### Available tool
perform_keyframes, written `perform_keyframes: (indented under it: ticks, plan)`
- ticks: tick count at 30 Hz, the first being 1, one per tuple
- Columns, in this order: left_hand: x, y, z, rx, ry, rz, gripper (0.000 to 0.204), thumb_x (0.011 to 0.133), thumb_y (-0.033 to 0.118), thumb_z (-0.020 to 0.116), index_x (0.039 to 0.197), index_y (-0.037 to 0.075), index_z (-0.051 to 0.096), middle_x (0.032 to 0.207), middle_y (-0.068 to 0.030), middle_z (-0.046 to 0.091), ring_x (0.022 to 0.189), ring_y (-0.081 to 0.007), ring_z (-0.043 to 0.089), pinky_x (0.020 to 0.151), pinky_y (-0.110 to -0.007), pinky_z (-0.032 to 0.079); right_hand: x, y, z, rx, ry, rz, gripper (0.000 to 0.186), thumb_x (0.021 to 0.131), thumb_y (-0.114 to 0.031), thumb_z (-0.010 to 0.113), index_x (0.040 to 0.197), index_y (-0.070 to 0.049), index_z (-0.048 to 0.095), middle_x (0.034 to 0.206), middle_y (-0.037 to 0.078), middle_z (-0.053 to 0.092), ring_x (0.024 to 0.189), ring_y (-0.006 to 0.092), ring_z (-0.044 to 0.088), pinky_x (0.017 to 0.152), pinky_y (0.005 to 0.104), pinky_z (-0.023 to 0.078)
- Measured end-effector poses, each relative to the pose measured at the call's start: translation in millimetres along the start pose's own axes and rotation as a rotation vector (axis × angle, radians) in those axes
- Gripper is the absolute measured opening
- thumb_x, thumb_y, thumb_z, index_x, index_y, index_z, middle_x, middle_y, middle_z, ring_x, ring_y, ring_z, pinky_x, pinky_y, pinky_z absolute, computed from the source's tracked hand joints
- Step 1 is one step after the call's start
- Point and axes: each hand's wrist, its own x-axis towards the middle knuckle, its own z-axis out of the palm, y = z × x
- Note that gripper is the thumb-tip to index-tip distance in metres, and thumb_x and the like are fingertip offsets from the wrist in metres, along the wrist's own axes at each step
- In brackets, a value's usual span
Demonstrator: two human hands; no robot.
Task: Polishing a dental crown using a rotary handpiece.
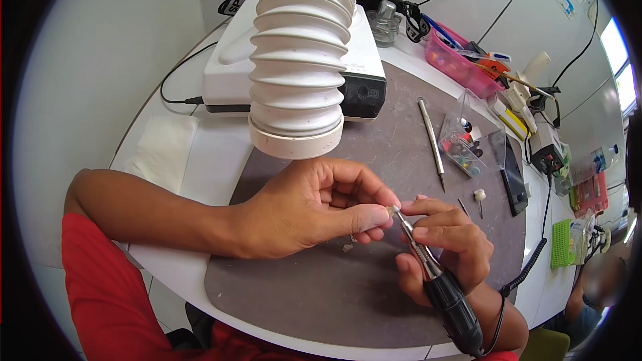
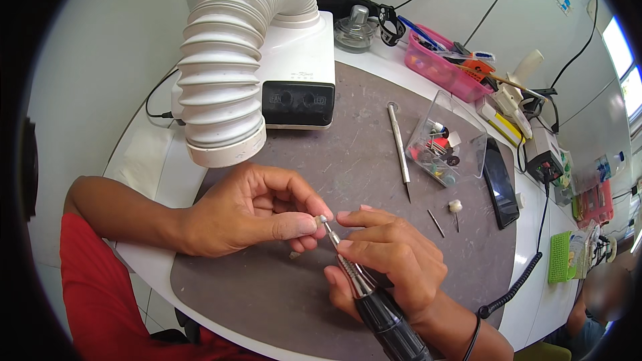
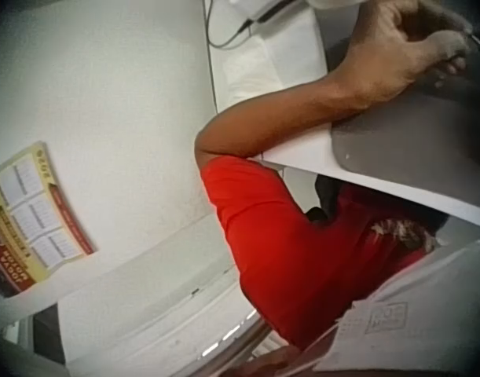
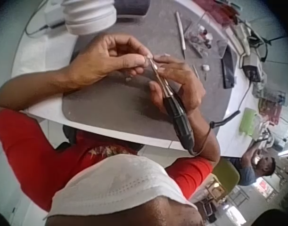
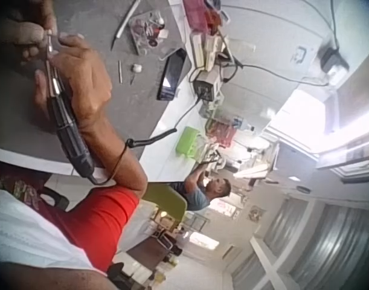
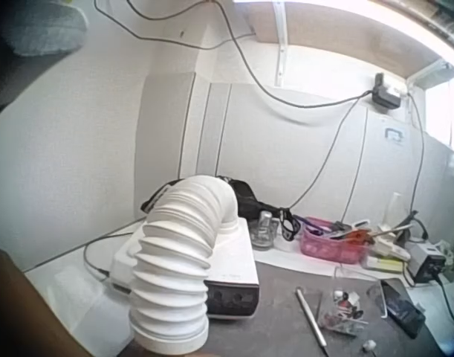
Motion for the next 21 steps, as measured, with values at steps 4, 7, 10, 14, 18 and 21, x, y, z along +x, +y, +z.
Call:
perform_keyframes:
  ticks: [4, 7, 10, 14, 18, 21]
  plan:
    - [-0.3, 0.8, 0.4, -0.007, 0.013, -0.007, 0.018, 0.089, 0.008, 0.061, 0.105, -0.001, 0.059, 0.093, -0.0092, 0.065, 0.082, -0.0105, 0.063, 0.077, -0.024, 0.053, -0.9, 3.2, 2.4, 0.002, 0.037, 0.002, 0.028, 0.066, -0.006, 0.076, 0.087, -0.001, 0.057, 0.073, 0.012, 0.063, 0.079, 0.0311, 0.068, 0.074, 0.0419, 0.056]
    - [-0.4, 0.5, -0.1, -0.006, 0.012, -0.008, 0.018, 0.090, 0.008, 0.060, 0.105, -0.001, 0.059, 0.093, -0.0095, 0.065, 0.082, -0.0107, 0.063, 0.077, -0.024, 0.053, -0.5, 2.6, 3.2, 0.013, 0.038, -0.006, 0.028, 0.066, -0.006, 0.076, 0.087, -0.001, 0.058, 0.073, 0.012, 0.063, 0.078, 0.0311, 0.068, 0.073, 0.0413, 0.056]
    - [0.8, 0.7, 1.1, -0.008, -0.004, -0.001, 0.017, 0.090, 0.008, 0.060, 0.105, -0.001, 0.059, 0.094, -0.0097, 0.065, 0.082, -0.0108, 0.063, 0.077, -0.024, 0.053, -0.5, -0.4, 0.6, 0.002, 0.028, -0.011, 0.028, 0.066, -0.006, 0.076, 0.087, -0.001, 0.058, 0.073, 0.012, 0.063, 0.078, 0.0312, 0.069, 0.072, 0.0405, 0.056]
    - [0.0, -0.1, 0.0, -0.020, 0.009, -0.002, 0.016, 0.090, 0.007, 0.060, 0.104, -0.001, 0.059, 0.094, -0.0095, 0.065, 0.082, -0.0107, 0.063, 0.077, -0.024, 0.053, -1.7, 3.7, 2.9, -0.003, 0.039, -0.001, 0.029, 0.065, -0.006, 0.077, 0.087, -0.001, 0.058, 0.072, 0.012, 0.063, 0.078, 0.0313, 0.069, 0.072, 0.0404, 0.056]
    - [0.1, 0.2, 1.0, -0.025, 0.003, 0.008, 0.016, 0.090, 0.007, 0.060, 0.104, 0.000, 0.059, 0.094, -0.0095, 0.065, 0.082, -0.0106, 0.063, 0.076, -0.024, 0.053, -0.9, 0.9, 1.7, 0.014, 0.013, -0.011, 0.029, 0.065, -0.006, 0.077, 0.086, -0.001, 0.058, 0.072, 0.012, 0.063, 0.078, 0.0314, 0.069, 0.072, 0.0407, 0.056]
    - [-0.1, 0.1, 0.7, -0.018, 0.003, 0.004, 0.016, 0.090, 0.007, 0.060, 0.104, 0.000, 0.058, 0.094, -0.0095, 0.065, 0.082, -0.0106, 0.063, 0.076, -0.024, 0.053, -1.1, 2.6, 2.8, -0.005, 0.034, -0.011, 0.029, 0.065, -0.006, 0.077, 0.086, -0.001, 0.058, 0.072, 0.012, 0.063, 0.078, 0.0315, 0.069, 0.072, 0.0406, 0.056]
